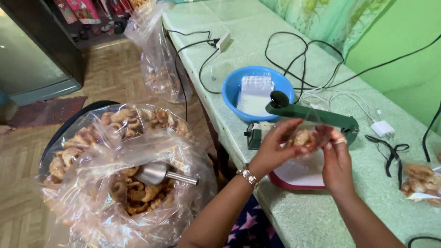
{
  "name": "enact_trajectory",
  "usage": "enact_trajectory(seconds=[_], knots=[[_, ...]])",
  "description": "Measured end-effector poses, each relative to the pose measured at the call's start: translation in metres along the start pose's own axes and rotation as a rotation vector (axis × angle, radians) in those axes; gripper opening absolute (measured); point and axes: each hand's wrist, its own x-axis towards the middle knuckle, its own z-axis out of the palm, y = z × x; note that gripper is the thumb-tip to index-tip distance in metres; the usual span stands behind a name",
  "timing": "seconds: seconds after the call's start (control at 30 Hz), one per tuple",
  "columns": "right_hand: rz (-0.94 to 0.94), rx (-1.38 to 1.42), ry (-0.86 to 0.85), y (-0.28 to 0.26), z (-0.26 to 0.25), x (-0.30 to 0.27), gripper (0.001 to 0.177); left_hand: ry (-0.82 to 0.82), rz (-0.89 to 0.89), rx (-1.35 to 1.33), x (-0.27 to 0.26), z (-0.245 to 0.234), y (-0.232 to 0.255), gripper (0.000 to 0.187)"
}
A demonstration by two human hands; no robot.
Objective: Scooping snacks into small plastic bags and sealing them using a heat sealer
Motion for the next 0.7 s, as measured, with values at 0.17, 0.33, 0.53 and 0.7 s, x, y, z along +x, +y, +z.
enact_trajectory(seconds=[0.17, 0.33, 0.53, 0.7], knots=[[0.035, -0.043, 0.055, -0.018, 0.001, 0.013, 0.031, 0.010, 0.028, 0.210, 0.009, 0.000, 0.033, 0.031], [0.063, -0.144, -0.016, -0.037, 0.001, 0.022, 0.027, 0.011, 0.022, 0.299, 0.015, 0.005, 0.045, 0.012], [0.161, -0.260, -0.091, -0.061, -0.007, 0.031, 0.020, -0.017, -0.042, 0.306, 0.018, 0.004, 0.056, 0.014], [0.179, -0.332, -0.148, -0.068, -0.010, 0.034, 0.012, -0.034, -0.002, 0.367, 0.020, 0.007, 0.059, 0.004]])
